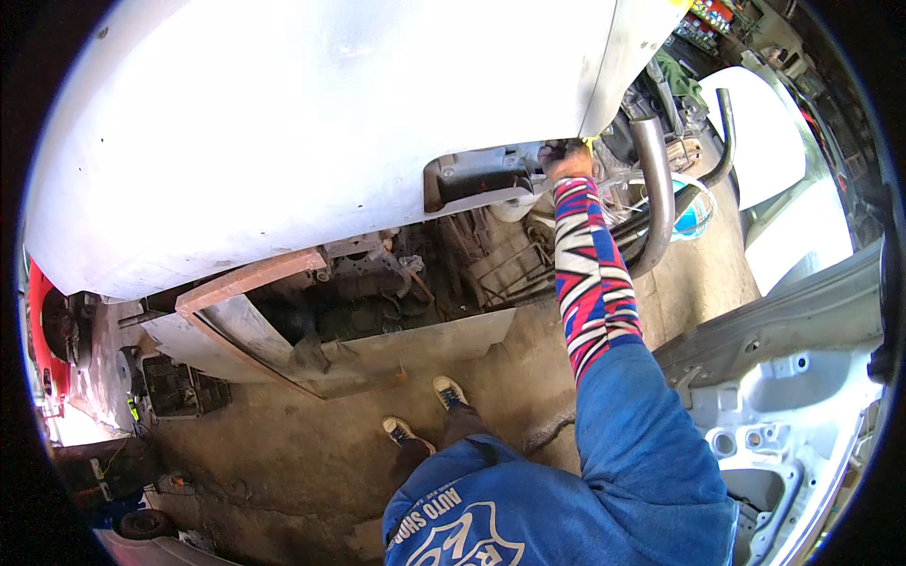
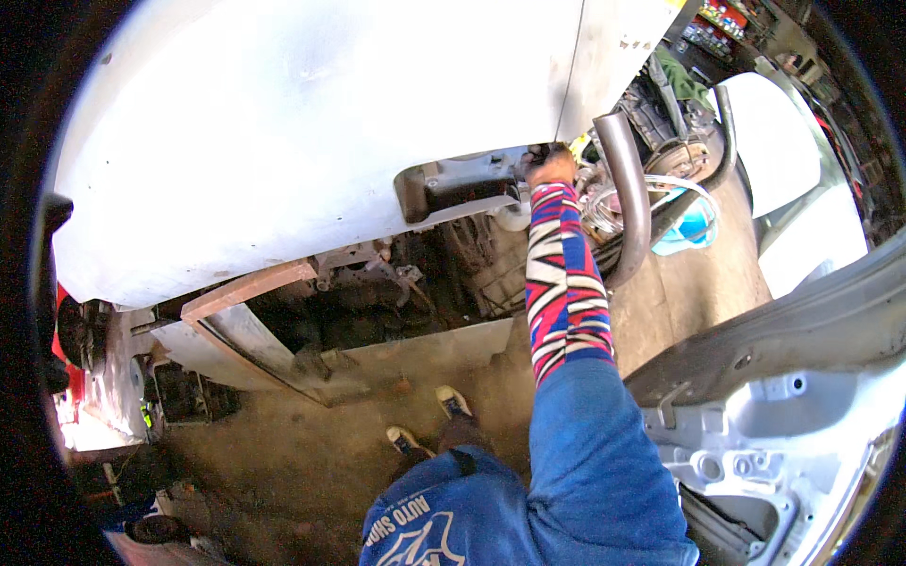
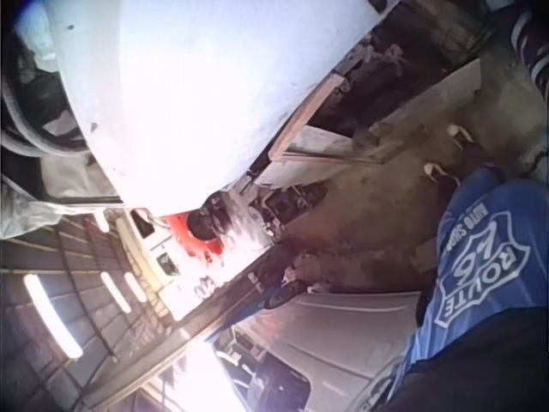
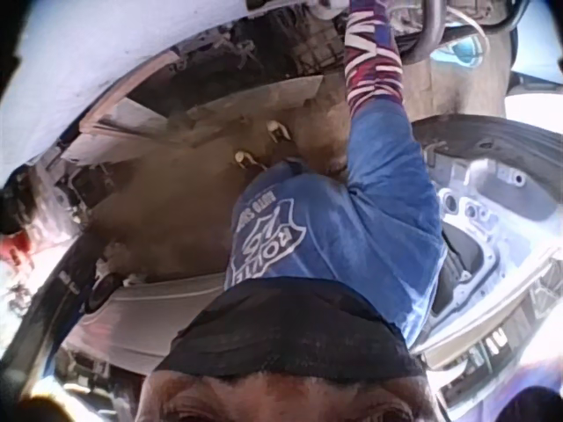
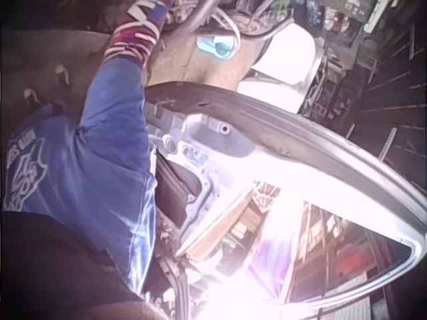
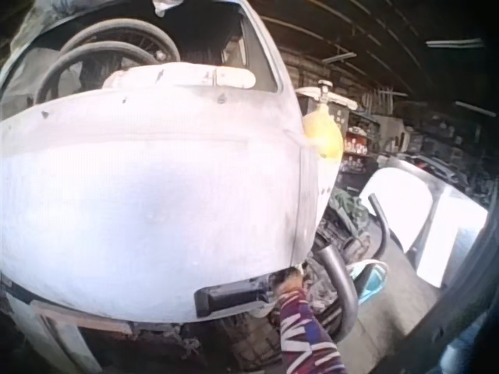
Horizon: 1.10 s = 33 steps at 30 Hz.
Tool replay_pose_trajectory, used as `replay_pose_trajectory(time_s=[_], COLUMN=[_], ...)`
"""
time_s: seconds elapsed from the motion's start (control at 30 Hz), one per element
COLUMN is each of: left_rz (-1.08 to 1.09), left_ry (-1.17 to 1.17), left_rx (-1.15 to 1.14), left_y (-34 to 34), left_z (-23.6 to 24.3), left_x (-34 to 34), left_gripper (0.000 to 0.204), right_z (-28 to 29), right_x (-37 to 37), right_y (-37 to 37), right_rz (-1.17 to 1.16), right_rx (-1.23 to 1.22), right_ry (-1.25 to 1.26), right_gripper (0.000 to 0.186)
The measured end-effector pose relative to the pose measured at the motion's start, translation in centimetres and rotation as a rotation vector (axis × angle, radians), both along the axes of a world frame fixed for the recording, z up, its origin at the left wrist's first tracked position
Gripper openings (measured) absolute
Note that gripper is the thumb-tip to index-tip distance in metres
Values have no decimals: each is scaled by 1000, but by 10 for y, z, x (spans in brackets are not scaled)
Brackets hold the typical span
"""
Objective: The person works on a silver car door in a garage, using a screwdriver to remove screws from the door's interior trim. They then remove the door panel and place it on the floor.
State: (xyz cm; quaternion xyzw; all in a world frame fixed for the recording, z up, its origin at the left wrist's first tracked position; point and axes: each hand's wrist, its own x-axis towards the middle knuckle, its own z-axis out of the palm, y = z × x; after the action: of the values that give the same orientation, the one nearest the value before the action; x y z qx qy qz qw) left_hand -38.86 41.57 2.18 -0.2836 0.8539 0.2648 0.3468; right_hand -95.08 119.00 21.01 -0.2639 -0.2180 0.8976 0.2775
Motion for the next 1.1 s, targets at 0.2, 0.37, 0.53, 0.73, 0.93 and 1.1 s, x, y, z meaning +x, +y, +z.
replay_pose_trajectory(time_s=[0.2, 0.37, 0.53, 0.73, 0.93, 1.1], left_rz=[83, 435, 34, 14, 192, 51], left_ry=[239, 265, 237, 19, 51, 78], left_rx=[64, 272, 158, 99, 177, 78], left_y=[20, 50, 26, -30, -49, -18], left_z=[26, 55, 27, -8, -1, 54], left_x=[-76, -138, -113, -40, -37, -96], left_gripper=[50, 46, 47, 47, 47, 46], right_z=[-17, -19, 1, -2, 26, 72], right_x=[50, 87, 72, 68, 62, 108], right_y=[-39, -54, -15, 49, 54, -29], right_rz=[-66, -294, -629, -770, -678, -378], right_rx=[377, 480, 338, 1665, 710, 505], right_ry=[5, -137, 36, -881, 140, 377], right_gripper=[17, 21, 27, 45, 38, 19])
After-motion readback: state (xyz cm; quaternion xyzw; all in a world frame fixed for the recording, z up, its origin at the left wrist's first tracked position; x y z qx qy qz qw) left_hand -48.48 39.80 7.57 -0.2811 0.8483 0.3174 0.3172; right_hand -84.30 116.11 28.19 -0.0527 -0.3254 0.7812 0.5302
